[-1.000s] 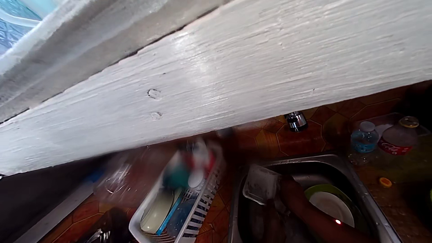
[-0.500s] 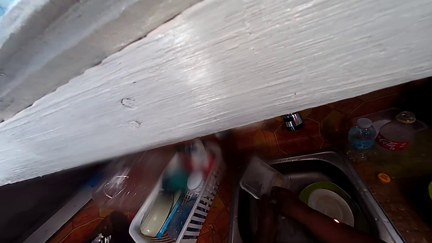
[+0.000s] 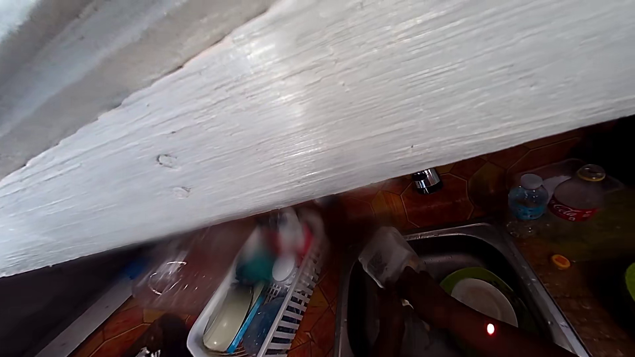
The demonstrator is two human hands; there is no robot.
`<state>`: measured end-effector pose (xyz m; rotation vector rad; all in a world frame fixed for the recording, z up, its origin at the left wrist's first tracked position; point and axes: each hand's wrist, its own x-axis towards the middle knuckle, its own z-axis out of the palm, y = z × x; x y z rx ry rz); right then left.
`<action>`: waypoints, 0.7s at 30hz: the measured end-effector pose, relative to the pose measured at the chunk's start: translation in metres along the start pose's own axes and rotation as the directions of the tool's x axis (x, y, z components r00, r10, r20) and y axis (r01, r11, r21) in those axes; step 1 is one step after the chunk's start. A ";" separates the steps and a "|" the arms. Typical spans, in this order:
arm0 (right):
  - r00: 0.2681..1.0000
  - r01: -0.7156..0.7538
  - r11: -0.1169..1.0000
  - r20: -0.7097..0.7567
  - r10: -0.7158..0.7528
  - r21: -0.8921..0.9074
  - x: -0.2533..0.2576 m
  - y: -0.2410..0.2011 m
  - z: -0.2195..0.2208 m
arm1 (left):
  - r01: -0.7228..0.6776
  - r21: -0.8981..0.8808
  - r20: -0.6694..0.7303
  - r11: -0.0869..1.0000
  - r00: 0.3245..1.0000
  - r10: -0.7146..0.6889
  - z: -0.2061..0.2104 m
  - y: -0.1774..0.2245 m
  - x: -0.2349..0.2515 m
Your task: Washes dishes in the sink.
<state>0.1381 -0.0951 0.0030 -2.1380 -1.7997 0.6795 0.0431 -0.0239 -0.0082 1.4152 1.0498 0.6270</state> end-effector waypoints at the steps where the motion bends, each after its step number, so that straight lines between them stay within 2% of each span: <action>1: 1.000 -0.001 1.000 -0.028 0.001 -0.007 -0.001 0.002 0.001 | -0.004 0.024 -0.012 1.000 1.000 0.005 0.001 0.001 0.001; 5: 0.980 -0.044 0.993 -0.187 0.064 0.113 -0.002 0.013 0.009 | 0.068 -0.010 -0.057 0.998 0.996 -0.068 0.005 0.010 0.003; 7: 0.941 -0.019 0.991 -0.331 0.062 0.132 -0.003 0.019 0.019 | 0.117 -0.032 -0.062 0.993 0.991 -0.119 0.006 0.013 0.003; 10: 0.763 0.133 0.989 -0.630 -0.141 -0.060 -0.002 0.031 0.039 | 0.177 -0.062 -0.049 0.982 0.982 -0.180 0.007 0.013 0.005; 12: 0.678 0.232 0.948 -0.663 -0.318 -0.217 -0.001 0.039 0.042 | 0.221 -0.051 -0.010 0.974 0.975 -0.222 0.005 0.011 0.007; 13: 0.687 0.275 0.927 -0.622 -0.375 -0.255 -0.001 0.042 0.040 | 0.241 -0.025 0.003 0.970 0.970 -0.241 0.004 0.010 0.006; 14: 0.728 0.305 0.918 -0.558 -0.397 -0.254 -0.002 0.044 0.036 | 0.256 0.009 0.014 0.967 0.967 -0.256 0.002 0.010 0.005; 16: 0.793 0.294 0.920 -0.471 -0.387 -0.260 -0.001 0.047 0.030 | 0.268 0.069 0.020 0.961 0.963 -0.270 0.000 0.011 0.003; 19: 0.899 0.178 0.952 -0.353 -0.260 -0.250 0.000 0.044 0.024 | 0.269 0.105 0.022 0.957 0.962 -0.273 -0.001 0.010 0.002; 21: 0.972 0.094 0.973 -0.191 -0.136 -0.211 0.000 0.036 0.015 | 0.279 0.098 0.014 0.955 0.959 -0.281 -0.001 0.010 0.001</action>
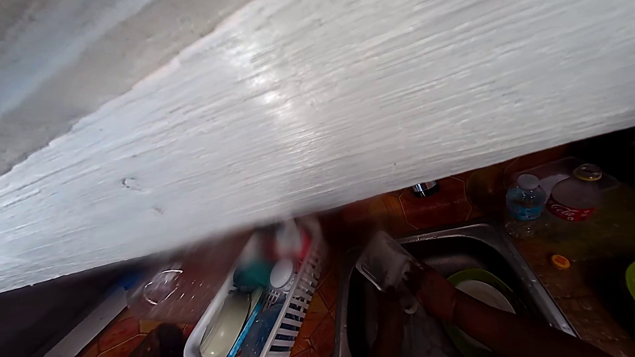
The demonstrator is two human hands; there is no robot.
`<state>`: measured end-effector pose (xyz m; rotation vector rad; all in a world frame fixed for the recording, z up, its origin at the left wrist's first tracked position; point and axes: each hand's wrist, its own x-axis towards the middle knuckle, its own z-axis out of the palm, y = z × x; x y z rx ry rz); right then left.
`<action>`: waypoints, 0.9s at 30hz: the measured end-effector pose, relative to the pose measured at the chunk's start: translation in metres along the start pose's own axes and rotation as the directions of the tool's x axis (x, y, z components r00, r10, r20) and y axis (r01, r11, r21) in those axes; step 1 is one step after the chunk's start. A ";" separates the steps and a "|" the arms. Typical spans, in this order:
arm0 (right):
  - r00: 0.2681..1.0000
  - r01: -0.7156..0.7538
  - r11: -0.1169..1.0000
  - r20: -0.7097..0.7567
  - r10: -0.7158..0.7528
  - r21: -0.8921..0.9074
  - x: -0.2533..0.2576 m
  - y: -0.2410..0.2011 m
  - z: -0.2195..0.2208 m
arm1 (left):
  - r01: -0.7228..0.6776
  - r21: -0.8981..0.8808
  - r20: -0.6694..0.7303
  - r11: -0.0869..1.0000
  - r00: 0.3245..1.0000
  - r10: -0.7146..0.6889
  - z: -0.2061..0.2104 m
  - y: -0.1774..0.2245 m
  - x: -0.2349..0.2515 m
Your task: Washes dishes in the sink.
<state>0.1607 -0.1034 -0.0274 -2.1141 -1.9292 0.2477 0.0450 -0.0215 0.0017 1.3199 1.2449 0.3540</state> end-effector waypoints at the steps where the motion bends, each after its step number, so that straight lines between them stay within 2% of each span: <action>1: 0.996 -0.044 0.999 0.084 0.042 0.014 0.002 -0.004 -0.005 | 0.002 -0.002 -0.003 1.000 1.000 -0.002 0.001 0.001 0.000; 4: 0.979 -0.137 0.990 0.160 0.130 0.036 0.004 -0.014 -0.010 | 0.007 0.007 -0.006 1.000 1.000 -0.007 0.002 0.003 -0.002; 7: 0.961 -0.225 0.964 0.196 0.196 0.141 0.007 -0.019 -0.010 | 0.000 -0.004 -0.032 1.000 1.000 -0.001 0.002 0.001 -0.002; 10: 0.944 -0.285 0.926 0.242 0.226 0.247 0.006 -0.017 -0.013 | -0.114 0.016 -0.053 0.993 0.992 0.115 0.002 -0.006 -0.003; 14: 0.932 -0.311 0.913 0.275 0.238 0.265 0.003 -0.017 -0.014 | -0.223 0.053 -0.073 0.973 0.971 0.226 0.003 -0.014 -0.001; 19: 0.924 -0.315 0.894 0.317 0.213 0.318 0.001 -0.017 -0.011 | -0.262 0.065 -0.095 0.963 0.959 0.267 0.003 -0.023 0.004; 23: 0.949 -0.300 0.856 0.220 0.225 0.420 -0.004 -0.017 -0.015 | -0.243 -0.065 -0.086 0.968 0.968 0.237 0.004 -0.020 0.004; 25: 0.949 -0.300 0.854 0.047 0.311 0.425 -0.008 -0.020 -0.017 | -0.242 -0.124 -0.082 0.962 0.969 0.233 0.004 -0.011 0.003; 27: 0.903 -0.320 0.883 -0.171 0.394 0.342 -0.008 -0.022 -0.013 | -0.237 -0.160 -0.035 0.958 0.971 0.235 0.003 -0.006 0.001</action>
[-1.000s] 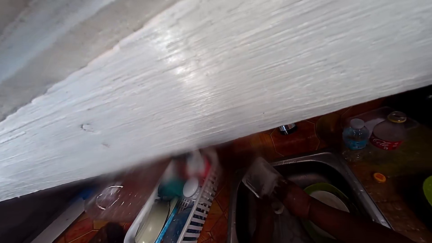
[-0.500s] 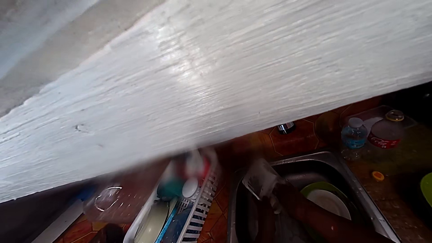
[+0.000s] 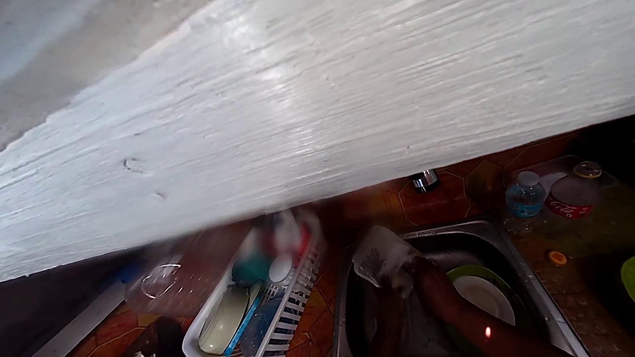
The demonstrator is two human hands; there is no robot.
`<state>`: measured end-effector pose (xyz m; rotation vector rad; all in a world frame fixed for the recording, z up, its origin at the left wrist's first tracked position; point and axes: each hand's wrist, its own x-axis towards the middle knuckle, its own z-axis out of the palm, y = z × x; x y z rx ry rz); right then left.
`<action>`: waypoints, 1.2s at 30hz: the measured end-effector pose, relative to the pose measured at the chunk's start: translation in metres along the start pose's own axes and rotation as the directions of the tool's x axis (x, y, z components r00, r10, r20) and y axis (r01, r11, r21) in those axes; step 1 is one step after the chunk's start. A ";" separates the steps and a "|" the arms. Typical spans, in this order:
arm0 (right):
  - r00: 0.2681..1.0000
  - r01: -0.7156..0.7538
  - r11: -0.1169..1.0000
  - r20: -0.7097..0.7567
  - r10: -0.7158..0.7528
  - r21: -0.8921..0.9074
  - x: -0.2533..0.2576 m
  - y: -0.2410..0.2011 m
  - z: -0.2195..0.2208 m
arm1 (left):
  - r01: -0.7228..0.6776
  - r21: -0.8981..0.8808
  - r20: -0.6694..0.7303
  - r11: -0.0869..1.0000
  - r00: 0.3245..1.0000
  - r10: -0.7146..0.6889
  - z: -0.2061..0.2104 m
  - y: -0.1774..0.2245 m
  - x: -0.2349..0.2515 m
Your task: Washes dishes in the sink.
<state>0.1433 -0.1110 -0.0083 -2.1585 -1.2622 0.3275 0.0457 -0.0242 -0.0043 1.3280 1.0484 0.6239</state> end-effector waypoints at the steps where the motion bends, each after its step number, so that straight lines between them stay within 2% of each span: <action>1: 0.997 -0.009 0.999 -0.071 0.005 -0.052 0.001 0.000 0.002 | 0.014 -0.004 0.029 1.000 0.999 -0.014 0.000 0.002 -0.001; 6: 0.992 -0.113 0.990 -0.065 0.107 -0.087 0.012 0.003 0.008 | 0.052 -0.067 0.057 0.996 0.997 -0.048 0.008 0.003 -0.003; 11: 0.985 -0.046 0.998 -0.169 0.037 -0.050 0.007 -0.001 0.014 | 0.030 -0.131 0.085 0.991 0.996 -0.019 0.015 0.005 -0.001; 13: 0.996 -0.046 0.999 -0.083 0.044 -0.012 0.003 -0.007 0.011 | -0.004 -0.154 0.109 0.988 0.994 0.021 0.017 0.006 0.000; 16: 0.997 0.000 1.000 -0.083 -0.001 -0.022 -0.001 -0.013 0.014 | -0.012 -0.181 0.126 0.983 0.991 0.035 0.018 0.006 0.001; 18: 0.999 0.012 1.000 -0.030 -0.013 -0.022 -0.001 -0.015 0.009 | -0.011 -0.192 0.135 0.981 0.990 0.037 0.018 0.007 0.001; 21: 0.984 0.014 1.000 0.180 -0.009 -0.022 0.004 -0.017 -0.005 | -0.010 -0.192 0.138 0.981 0.990 0.037 0.015 0.004 0.004; 24: 0.959 0.056 0.996 0.280 -0.036 -0.064 0.008 -0.018 -0.012 | -0.014 -0.187 0.124 0.982 0.992 0.037 0.013 0.002 0.006; 29: 0.914 0.138 0.985 0.397 -0.086 -0.104 0.014 -0.014 -0.025 | -0.087 -0.132 0.121 0.987 0.987 0.103 0.007 -0.004 0.007; 32: 0.919 0.211 0.973 0.358 -0.163 -0.099 0.013 -0.005 -0.026 | -0.116 -0.022 0.092 0.993 0.989 0.118 0.006 -0.004 0.007; 34: 0.918 0.250 0.962 0.343 -0.201 -0.105 0.011 0.002 -0.023 | -0.086 0.075 0.051 0.993 0.995 0.082 0.009 -0.001 0.005; 36: 0.933 0.307 0.946 0.231 -0.277 -0.106 0.005 0.011 -0.015 | -0.087 0.157 0.032 0.984 0.996 0.083 0.013 0.002 0.003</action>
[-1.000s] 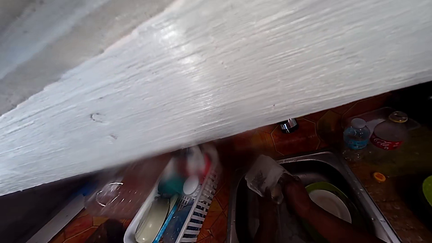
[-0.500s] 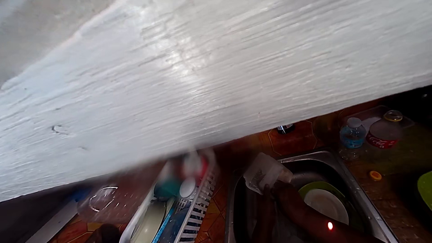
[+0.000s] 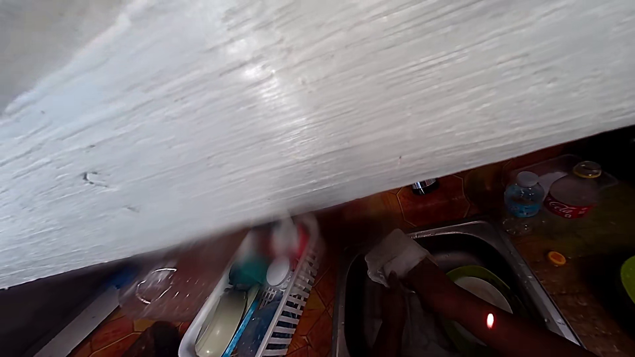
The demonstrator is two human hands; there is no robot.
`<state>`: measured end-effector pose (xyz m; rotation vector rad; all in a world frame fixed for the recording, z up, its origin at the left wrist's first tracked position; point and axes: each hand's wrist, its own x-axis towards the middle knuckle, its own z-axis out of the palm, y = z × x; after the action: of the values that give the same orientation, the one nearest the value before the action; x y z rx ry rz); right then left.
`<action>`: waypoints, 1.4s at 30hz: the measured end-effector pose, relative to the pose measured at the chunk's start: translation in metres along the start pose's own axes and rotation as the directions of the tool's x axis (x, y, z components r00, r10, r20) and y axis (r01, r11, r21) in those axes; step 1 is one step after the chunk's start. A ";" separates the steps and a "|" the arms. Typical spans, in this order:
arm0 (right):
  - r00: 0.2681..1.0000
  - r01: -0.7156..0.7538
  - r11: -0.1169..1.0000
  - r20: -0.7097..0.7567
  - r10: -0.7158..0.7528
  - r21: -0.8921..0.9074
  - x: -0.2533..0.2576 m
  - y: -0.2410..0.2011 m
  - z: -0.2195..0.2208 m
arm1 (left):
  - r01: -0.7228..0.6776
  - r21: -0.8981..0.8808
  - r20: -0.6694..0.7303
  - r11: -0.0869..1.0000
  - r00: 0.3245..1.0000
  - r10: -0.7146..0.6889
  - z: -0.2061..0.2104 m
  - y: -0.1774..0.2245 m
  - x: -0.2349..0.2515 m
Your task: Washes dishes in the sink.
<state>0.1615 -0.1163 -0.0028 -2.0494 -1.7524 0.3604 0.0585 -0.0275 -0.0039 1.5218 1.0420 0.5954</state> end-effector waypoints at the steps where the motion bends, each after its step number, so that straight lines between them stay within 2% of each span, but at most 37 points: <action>1: 0.996 0.030 0.999 -0.081 -0.031 -0.019 -0.004 0.002 0.006 | -0.009 0.042 0.000 0.999 1.000 0.009 0.000 0.003 -0.001; 4: 0.967 0.046 0.996 -0.246 -0.063 -0.072 -0.012 0.005 0.021 | -0.064 0.129 0.012 0.990 0.998 0.063 0.001 0.008 -0.003; 7: 0.954 -0.005 0.995 -0.299 -0.024 -0.096 -0.015 0.004 0.031 | -0.294 0.165 0.035 0.941 0.956 0.293 -0.001 -0.010 0.002; 9: 0.960 -0.030 0.996 -0.280 0.006 -0.082 -0.016 0.005 0.037 | -0.387 0.178 0.030 0.905 0.921 0.388 -0.003 -0.015 0.003; 11: 0.986 -0.076 0.996 -0.151 0.068 -0.043 -0.017 0.008 0.039 | -0.421 0.166 0.008 0.892 0.905 0.426 -0.004 -0.016 0.003; 14: 0.979 -0.187 0.982 0.079 0.186 0.014 -0.011 0.010 0.035 | -0.408 0.171 -0.038 0.897 0.907 0.420 -0.004 -0.013 0.002; 18: 0.937 -0.304 0.952 0.189 0.294 0.026 -0.001 0.007 0.031 | -0.296 0.093 -0.111 0.951 0.946 0.305 -0.002 -0.006 -0.002; 21: 0.918 -0.325 0.944 0.255 0.302 0.050 0.002 0.004 0.026 | -0.211 0.015 -0.154 0.977 0.965 0.211 -0.003 0.000 -0.002; 28: 0.923 -0.310 0.947 0.268 0.277 0.087 0.011 -0.004 0.001 | -0.148 0.037 -0.225 0.988 0.962 0.153 -0.011 -0.021 0.015; 34: 0.915 -0.341 0.934 0.267 0.303 0.107 0.013 -0.003 0.006 | -0.102 0.028 -0.211 0.994 0.972 0.105 -0.007 -0.016 0.010; 42: 0.953 -0.289 0.906 0.008 0.302 0.310 0.007 0.004 0.004 | -0.143 0.056 -0.223 0.988 0.963 0.152 -0.003 -0.013 0.009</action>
<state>0.1644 -0.1094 -0.0081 -2.0703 -1.2640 0.6364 0.0560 -0.0186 -0.0173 1.6024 1.1241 0.8738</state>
